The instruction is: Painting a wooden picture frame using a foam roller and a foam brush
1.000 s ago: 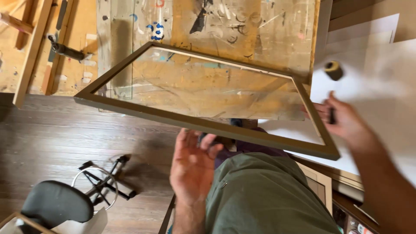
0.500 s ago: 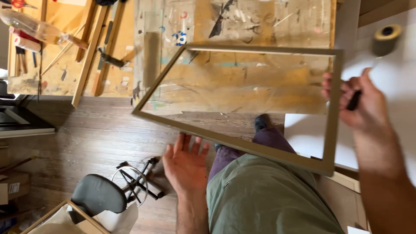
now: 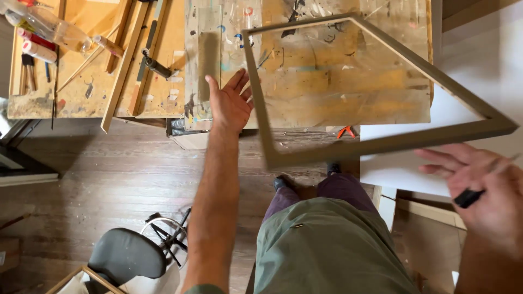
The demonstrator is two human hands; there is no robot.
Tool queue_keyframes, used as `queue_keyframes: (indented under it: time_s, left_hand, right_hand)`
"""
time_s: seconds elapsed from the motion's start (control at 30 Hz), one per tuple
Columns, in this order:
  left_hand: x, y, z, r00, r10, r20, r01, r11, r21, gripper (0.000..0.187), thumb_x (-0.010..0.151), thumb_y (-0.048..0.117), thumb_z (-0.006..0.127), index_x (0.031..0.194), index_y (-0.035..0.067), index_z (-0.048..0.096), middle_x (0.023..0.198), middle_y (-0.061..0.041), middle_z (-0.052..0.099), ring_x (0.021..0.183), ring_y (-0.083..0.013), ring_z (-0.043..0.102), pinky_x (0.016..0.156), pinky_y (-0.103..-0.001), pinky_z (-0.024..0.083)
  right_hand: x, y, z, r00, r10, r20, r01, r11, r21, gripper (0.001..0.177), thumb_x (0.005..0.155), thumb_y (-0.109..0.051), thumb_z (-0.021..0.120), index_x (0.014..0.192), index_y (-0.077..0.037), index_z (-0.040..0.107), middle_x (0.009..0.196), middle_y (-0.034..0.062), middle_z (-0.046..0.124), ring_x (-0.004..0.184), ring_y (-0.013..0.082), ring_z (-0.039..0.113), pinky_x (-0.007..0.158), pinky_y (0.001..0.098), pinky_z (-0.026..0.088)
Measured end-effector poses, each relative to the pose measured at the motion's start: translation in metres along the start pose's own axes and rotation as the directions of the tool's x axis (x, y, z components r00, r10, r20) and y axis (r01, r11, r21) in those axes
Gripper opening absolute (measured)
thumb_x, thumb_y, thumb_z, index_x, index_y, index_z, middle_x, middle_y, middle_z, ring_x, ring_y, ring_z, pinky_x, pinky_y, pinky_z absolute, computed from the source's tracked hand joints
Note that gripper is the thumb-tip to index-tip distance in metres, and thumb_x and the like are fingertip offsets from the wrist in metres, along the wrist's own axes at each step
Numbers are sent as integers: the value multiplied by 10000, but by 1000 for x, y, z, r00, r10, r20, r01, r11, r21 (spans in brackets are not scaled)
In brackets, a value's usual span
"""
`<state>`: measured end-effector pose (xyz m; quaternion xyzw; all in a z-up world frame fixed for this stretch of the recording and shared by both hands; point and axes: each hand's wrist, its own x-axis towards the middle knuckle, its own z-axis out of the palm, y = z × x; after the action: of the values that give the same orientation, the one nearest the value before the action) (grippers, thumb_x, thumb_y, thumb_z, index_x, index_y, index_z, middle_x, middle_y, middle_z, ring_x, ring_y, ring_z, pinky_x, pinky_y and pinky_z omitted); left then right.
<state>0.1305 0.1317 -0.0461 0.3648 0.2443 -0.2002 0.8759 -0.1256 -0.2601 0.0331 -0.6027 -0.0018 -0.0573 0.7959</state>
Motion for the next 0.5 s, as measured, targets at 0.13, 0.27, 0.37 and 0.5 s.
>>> queue_keyframes:
  time_s: [0.13, 0.27, 0.37, 0.5]
  left_hand:
    - [21, -79, -25, 982, 78, -170, -65, 995, 81, 366, 873, 438, 548, 936, 142, 754, 771, -71, 731, 686, -214, 686, 554, -303, 489]
    - [-106, -130, 8, 903, -11, 430, -14, 998, 55, 315, 838, 33, 691, 1139, -50, 732, 1224, -176, 710, 1024, -266, 695, 827, -337, 603]
    - [-167, -131, 39, 754, 23, 656, 86, 987, -133, 291, 976, -103, 576, 1216, 21, 684, 1395, -241, 636, 1385, -511, 543, 1035, -490, 590]
    - [-196, -118, 62, 595, 164, 787, -23, 982, -188, 700, 1008, -188, 421, 1574, 215, 500, 1679, -177, 423, 1562, -514, 408, 1236, -515, 478]
  right_hand:
    - [-1, -43, 74, 982, 96, 160, -70, 985, -160, 388, 1068, -152, 359, 714, -86, 503, 1375, 353, 609, 1274, 479, 684, 947, 565, 640]
    - [-7, -44, 74, 974, 147, 171, -120, 980, -158, 418, 1005, -406, 550, 726, -111, 451, 1506, 266, 538, 1241, 544, 701, 923, 615, 646]
    - [4, -54, 76, 959, 175, 223, -145, 979, -143, 375, 993, -254, 428, 650, -115, 489, 1509, 339, 518, 1184, 540, 715, 893, 619, 620]
    - [17, -76, 85, 937, 234, 260, -193, 965, -176, 475, 977, -448, 578, 643, -115, 518, 1532, 331, 526, 1088, 449, 772, 904, 592, 604]
